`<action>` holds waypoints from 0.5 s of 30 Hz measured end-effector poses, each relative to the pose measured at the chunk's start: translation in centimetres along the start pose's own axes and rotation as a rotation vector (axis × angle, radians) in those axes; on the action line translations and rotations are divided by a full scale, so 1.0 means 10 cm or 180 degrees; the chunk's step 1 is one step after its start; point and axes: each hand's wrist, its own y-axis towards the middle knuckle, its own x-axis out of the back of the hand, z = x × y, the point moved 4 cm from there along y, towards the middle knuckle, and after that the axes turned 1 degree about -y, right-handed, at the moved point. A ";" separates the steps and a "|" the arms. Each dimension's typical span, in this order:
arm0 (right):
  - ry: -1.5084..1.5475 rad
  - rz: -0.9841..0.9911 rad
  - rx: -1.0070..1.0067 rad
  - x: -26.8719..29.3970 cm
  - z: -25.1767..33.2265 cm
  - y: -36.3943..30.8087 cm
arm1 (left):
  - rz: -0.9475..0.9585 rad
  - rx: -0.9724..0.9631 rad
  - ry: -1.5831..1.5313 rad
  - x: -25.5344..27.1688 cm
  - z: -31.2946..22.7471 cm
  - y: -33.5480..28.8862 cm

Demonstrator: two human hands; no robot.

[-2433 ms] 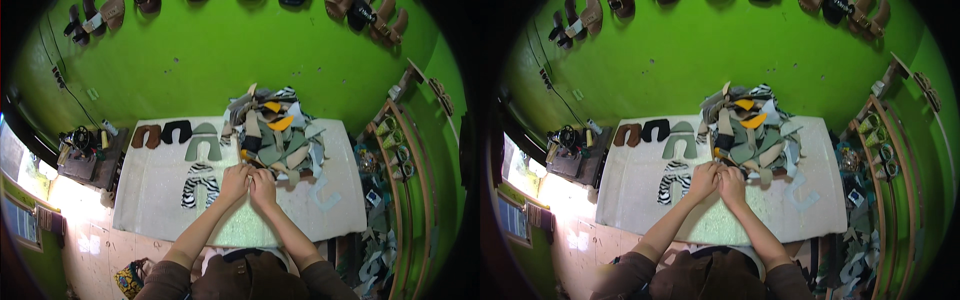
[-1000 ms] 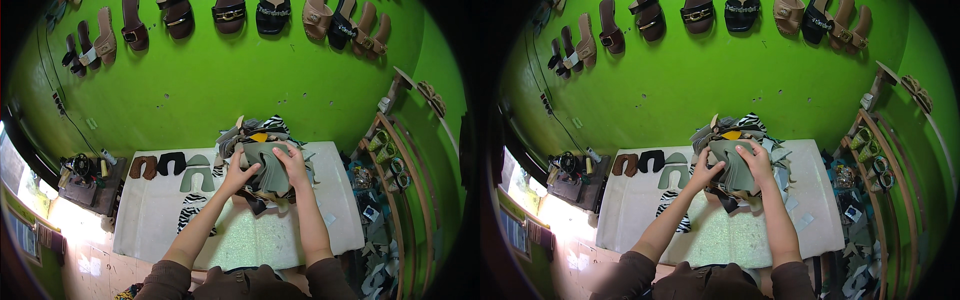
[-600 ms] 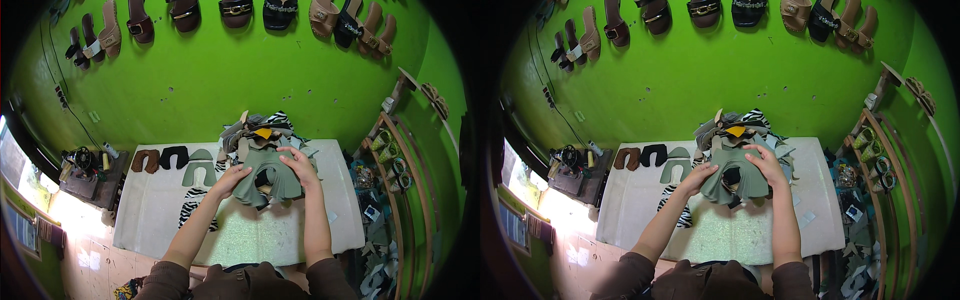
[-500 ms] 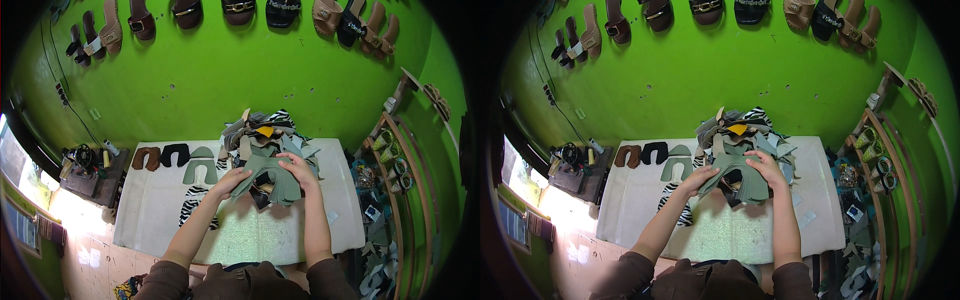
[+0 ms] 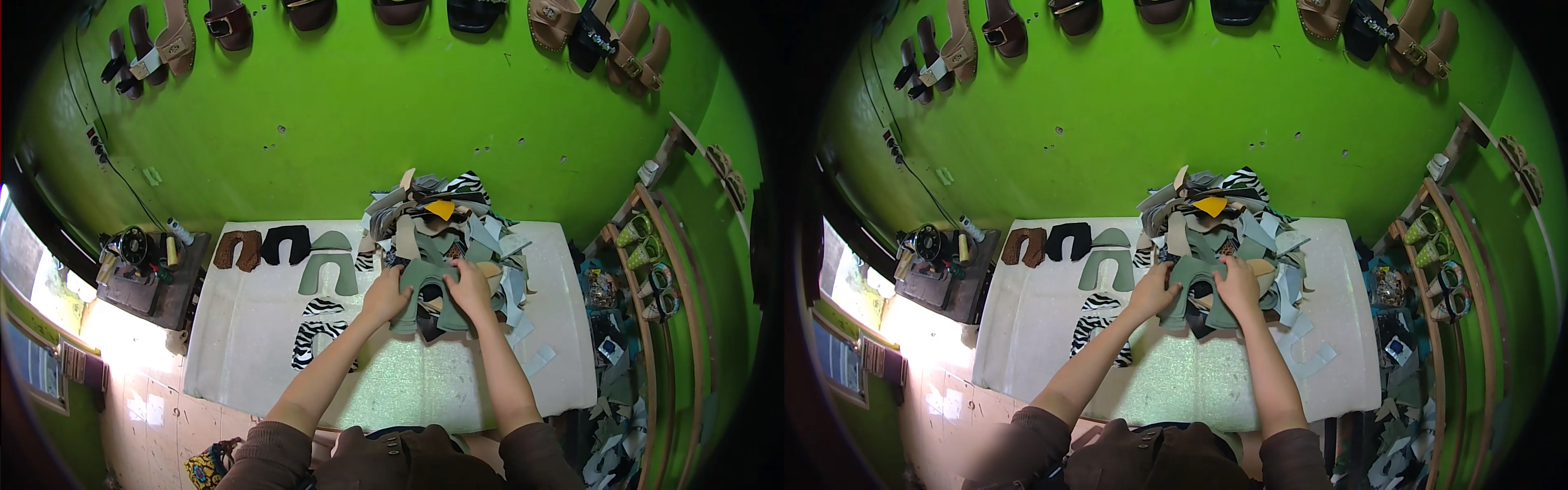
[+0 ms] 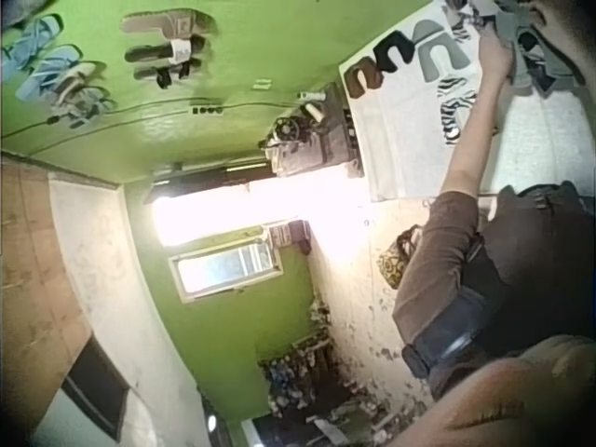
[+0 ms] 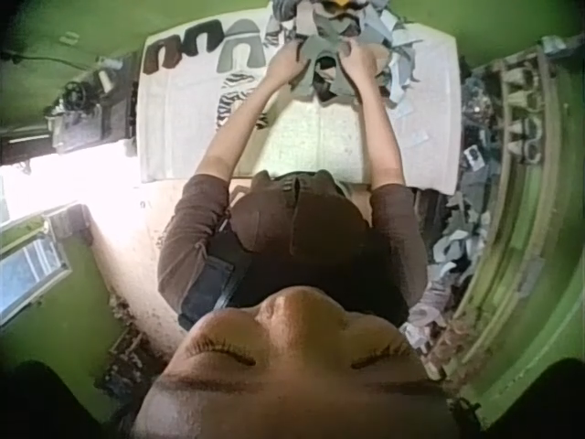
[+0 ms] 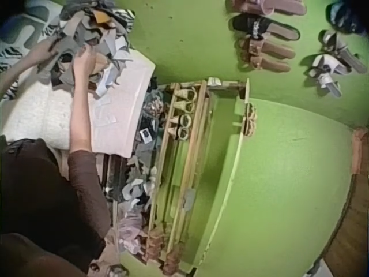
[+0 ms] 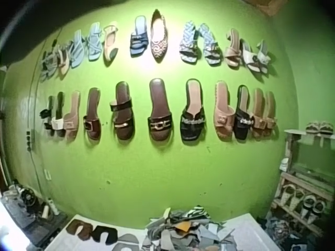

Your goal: Sorting and arranging cut shoe upper components with various patterns on a workbench.

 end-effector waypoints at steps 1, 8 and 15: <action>0.0001 0.0005 -0.0007 -0.02 0.03 -0.03 | 0.0008 0.0003 0.0000 -0.01 -0.01 0.00; -0.1167 -0.0051 0.0536 -0.18 0.08 -0.15 | 0.0194 -0.0079 0.0959 -0.17 -0.26 0.03; -0.1069 -0.0105 0.0669 -0.14 0.15 -0.15 | -0.0299 -0.0212 0.0918 -0.28 -0.15 -0.02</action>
